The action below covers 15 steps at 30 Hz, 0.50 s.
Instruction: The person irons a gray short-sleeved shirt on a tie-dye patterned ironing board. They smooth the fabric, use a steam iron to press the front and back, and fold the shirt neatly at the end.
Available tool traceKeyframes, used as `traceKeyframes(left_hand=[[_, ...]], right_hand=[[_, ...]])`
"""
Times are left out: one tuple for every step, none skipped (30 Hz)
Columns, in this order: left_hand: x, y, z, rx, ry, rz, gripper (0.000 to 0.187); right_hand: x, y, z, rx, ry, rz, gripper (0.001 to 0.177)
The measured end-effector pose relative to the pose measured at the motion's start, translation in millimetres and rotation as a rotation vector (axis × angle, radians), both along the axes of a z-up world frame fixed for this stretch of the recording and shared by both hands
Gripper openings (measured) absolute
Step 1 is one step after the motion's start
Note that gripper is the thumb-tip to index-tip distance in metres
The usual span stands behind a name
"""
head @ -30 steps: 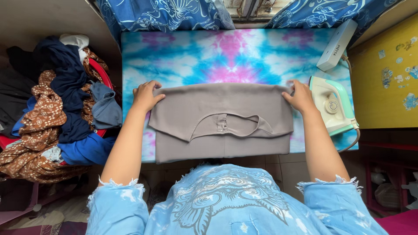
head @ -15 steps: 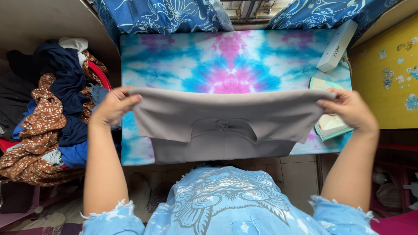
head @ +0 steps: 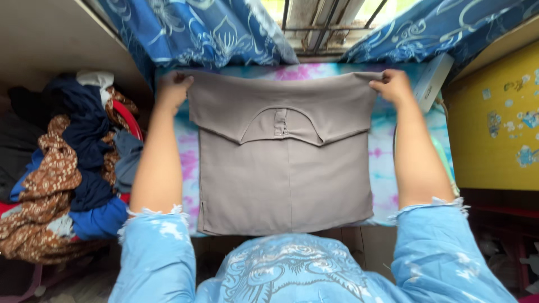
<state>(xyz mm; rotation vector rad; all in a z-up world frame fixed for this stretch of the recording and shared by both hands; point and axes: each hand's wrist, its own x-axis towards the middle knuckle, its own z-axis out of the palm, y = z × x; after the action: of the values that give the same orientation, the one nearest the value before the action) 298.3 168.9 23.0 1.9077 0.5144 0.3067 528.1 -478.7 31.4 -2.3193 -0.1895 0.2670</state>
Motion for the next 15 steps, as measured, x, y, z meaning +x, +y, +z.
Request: traceKeyframes(left_hand=[[8, -6, -12, -0.068, 0.034, 0.092, 0.021], [17, -10, -19, -0.137, 0.069, 0.183, 0.019], [27, -11, -23, -0.127, 0.021, 0.218, 0.019], [36, -14, -28, -0.117, -0.028, 0.253, 0.019], [43, -16, -32, -0.107, -0.071, 0.287, 0.018], [50, -16, -37, -0.110, -0.063, 0.320, 0.018], [59, -15, -42, -0.112, -0.056, 0.353, 0.019], [67, -14, -48, -0.115, -0.050, 0.385, 0.019], [74, -14, -56, -0.025, -0.102, 0.394, 0.018], [82, -15, -64, 0.066, -0.155, 0.401, 0.017], [86, -16, -71, 0.156, -0.206, 0.408, 0.016], [86, -17, -75, 0.156, -0.155, 0.424, 0.016], [85, -20, -75, 0.156, -0.103, 0.440, 0.016], [82, -26, -70, 0.155, -0.051, 0.456, 0.017], [77, -34, -60, 0.249, -0.139, 0.461, 0.022]], right_hand=[[8, 8, -14, 0.036, 0.094, -0.106, 0.026], [17, 14, -20, 0.084, 0.109, -0.146, 0.023], [23, 21, -27, 0.133, 0.126, -0.186, 0.021], [29, 28, -30, 0.182, 0.143, -0.226, 0.018], [31, 34, -32, 0.194, 0.117, -0.250, 0.017], [35, 39, -33, 0.207, 0.091, -0.274, 0.016], [38, 41, -33, 0.218, 0.063, -0.298, 0.015], [42, 44, -35, 0.204, 0.049, -0.309, 0.016], [46, 47, -39, 0.188, 0.034, -0.319, 0.017], [48, 50, -43, 0.172, 0.020, -0.330, 0.018], [46, 52, -50, 0.170, 0.017, -0.352, 0.017], [42, 58, -54, 0.168, 0.014, -0.375, 0.017], [37, 60, -55, 0.165, 0.011, -0.397, 0.019], [30, 57, -53, 0.073, -0.157, -0.337, 0.031], [20, 53, -50, -0.017, -0.328, -0.275, 0.044]])
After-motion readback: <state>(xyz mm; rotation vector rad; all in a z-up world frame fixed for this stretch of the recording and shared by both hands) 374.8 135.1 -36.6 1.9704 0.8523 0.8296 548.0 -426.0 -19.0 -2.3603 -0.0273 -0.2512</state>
